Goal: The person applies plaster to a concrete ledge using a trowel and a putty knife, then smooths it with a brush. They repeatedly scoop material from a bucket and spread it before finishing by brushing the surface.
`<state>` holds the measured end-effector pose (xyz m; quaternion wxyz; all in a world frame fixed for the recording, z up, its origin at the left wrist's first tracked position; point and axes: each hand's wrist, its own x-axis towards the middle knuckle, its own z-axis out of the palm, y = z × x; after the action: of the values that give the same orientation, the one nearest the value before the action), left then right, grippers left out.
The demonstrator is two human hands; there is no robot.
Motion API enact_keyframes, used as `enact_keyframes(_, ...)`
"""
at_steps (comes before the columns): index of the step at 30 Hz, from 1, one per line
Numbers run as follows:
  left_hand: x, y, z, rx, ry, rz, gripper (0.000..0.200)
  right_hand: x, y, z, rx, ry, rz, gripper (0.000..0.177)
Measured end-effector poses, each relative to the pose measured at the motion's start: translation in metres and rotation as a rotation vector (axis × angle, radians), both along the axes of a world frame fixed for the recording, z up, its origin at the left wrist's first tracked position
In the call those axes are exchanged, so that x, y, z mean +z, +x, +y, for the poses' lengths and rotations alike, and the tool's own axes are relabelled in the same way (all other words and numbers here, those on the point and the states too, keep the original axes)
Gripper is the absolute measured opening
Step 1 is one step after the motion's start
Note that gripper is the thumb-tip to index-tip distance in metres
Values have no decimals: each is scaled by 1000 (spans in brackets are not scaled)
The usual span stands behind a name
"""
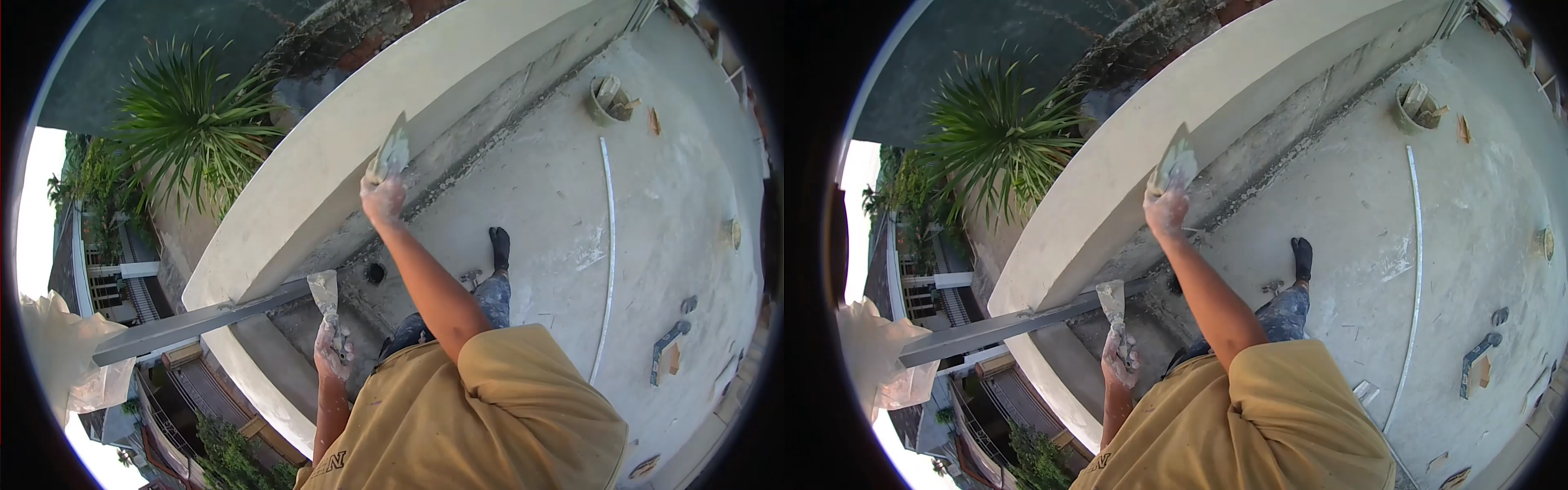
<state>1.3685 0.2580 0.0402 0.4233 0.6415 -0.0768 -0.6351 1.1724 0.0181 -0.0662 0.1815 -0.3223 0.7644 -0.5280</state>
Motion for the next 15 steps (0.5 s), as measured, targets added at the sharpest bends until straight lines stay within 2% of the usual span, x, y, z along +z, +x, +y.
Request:
enact_keyframes(2,-11,-1,-2,-49,-32,24,21,-22,73,57,224,130,-224,77)
enact_keyframes(4,-12,-3,-4,-96,-54,-2,20,-50,82,106,444,206,-395,62)
enact_keyframes(5,-7,-7,-10,-122,-66,-35,21,-41,62,120,308,242,-472,51)
enact_keyframes(6,-6,-10,-16,-141,-79,-69,21,-34,31,132,178,274,-550,41)
enact_keyframes(7,-8,-12,-21,-138,-95,-46,20,-43,-11,129,161,416,-538,44)
enact_keyframes(9,-14,-14,-26,-127,-104,-8,18,-27,-115,113,6,411,-588,41)
enact_keyframes(10,-13,-20,-31,-146,-91,5,17,-41,-166,99,-81,227,-467,34)
enact_keyframes(11,-11,-35,-35,-159,-78,-19,17,-61,-227,75,-135,95,-519,33)
enact_keyframes(13,-9,-56,-45,-184,-53,-78,17,-47,-346,25,-160,-25,-431,35)
enact_keyframes(15,-11,-85,-54,-183,-70,-33,17,4,-438,-17,-217,-163,-248,37)
